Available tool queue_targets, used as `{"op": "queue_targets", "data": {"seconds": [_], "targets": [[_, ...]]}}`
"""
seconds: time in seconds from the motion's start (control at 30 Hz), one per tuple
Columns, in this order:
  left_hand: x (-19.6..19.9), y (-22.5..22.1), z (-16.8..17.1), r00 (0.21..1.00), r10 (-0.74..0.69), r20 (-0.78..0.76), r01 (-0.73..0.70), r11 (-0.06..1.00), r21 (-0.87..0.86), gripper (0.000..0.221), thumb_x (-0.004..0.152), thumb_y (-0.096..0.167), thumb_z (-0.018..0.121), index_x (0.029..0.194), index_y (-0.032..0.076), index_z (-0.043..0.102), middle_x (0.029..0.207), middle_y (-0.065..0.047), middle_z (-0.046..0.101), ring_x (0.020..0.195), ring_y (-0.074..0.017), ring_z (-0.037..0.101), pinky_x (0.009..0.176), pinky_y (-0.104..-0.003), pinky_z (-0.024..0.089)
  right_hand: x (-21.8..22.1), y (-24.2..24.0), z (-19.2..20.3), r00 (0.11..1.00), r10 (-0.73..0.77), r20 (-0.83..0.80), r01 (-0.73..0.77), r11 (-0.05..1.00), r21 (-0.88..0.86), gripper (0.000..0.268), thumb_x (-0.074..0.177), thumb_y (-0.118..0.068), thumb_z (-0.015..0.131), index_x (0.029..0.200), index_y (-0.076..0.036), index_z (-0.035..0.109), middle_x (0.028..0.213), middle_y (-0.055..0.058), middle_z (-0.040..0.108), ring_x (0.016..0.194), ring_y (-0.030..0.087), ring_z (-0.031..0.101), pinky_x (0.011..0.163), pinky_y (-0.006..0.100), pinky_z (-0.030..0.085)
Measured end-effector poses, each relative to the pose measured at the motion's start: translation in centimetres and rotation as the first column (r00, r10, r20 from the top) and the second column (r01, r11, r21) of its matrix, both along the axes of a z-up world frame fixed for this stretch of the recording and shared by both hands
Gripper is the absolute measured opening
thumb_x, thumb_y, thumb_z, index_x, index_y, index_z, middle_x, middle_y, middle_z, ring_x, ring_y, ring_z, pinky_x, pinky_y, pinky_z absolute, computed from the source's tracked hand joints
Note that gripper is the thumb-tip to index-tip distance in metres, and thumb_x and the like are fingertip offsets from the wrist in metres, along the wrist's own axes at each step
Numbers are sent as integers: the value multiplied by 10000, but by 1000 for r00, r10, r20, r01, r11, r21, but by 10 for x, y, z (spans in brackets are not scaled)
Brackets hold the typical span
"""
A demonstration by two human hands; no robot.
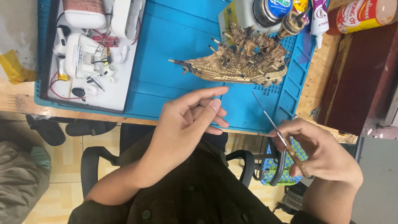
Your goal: Trimming excess material and threads from a model ship using scissors at a workbench.
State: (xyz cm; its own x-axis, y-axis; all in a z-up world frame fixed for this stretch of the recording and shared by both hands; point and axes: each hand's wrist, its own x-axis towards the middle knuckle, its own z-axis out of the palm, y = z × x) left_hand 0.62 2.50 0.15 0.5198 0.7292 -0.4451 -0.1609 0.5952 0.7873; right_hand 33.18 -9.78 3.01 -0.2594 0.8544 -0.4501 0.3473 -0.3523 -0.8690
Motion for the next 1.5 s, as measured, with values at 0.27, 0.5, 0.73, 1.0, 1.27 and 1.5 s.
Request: {"op": "queue_targets", "data": {"seconds": [0.27, 0.5, 0.73, 1.0, 1.27, 1.5], "targets": [[2, 0, -1, 999, 20, -31, -21, 1000, -22, 410, 1029, 216, 645, 1389, 46, 740, 891, -112, 799, 798, -175, 837, 723, -318, 783, -8, 11, 4, 993, -51, 110, 58, 997, -57, 631, 738, -53, 930, 1348, -46, 770, 777, 67, 719, 730, 171, 705, 680, 329, 574], [2, -3, 0, 998, 56, -31, -56, 998, -4, 352, 1030, 200, 657, 1332, 41, 747, 906, -115, 784, 787, -193, 841, 728, -320, 785, -17, 9, 1, 990, -81, 119, 82, 997, -4, 612, 803, -90, 890, 1396, -82, 739, 856, 63, 796, 711, 141, 717, 637, 292, 618], [-3, -22, -4, 930, 364, -47, -308, 845, 437, 109, 1061, 43, 665, 1135, -28, 700, 1029, -140, 699, 761, -243, 809, 709, -298, 742, -29, 1, -4, 987, -148, 63, 144, 988, 53, 626, 797, -134, 904, 1390, -25, 735, 907, 80, 773, 733, 141, 680, 633, 275, 611], [-7, -14, -1, 910, 385, -151, -254, 808, 531, 113, 1051, 38, 692, 1148, -18, 711, 1044, -142, 695, 808, -217, 829, 719, -259, 759, -25, 9, -13, 989, -125, 82, 124, 992, 15, 586, 826, -76, 885, 1394, -77, 743, 929, 69, 792, 802, 149, 743, 701, 289, 651], [-4, -3, 4, 948, 252, -196, -190, 938, 289, 269, 1032, 128, 714, 1284, 40, 743, 953, -68, 748, 738, -147, 802, 679, -227, 690, -28, 14, -13, 992, -103, -72, 104, 994, 12, 519, 882, -14, 827, 1390, -50, 723, 853, 87, 745, 747, 136, 696, 617, 258, 611], [0, 6, 6, 974, 137, -179, -104, 977, 186, 369, 1011, 212, 690, 1325, 29, 754, 942, -79, 822, 765, -151, 830, 750, -260, 756, -31, 16, -11, 993, -89, -79, 92, 995, 27, 552, 883, -163, 864, 1404, -47, 723, 861, 58, 756, 732, 121, 700, 635, 254, 618]]}}
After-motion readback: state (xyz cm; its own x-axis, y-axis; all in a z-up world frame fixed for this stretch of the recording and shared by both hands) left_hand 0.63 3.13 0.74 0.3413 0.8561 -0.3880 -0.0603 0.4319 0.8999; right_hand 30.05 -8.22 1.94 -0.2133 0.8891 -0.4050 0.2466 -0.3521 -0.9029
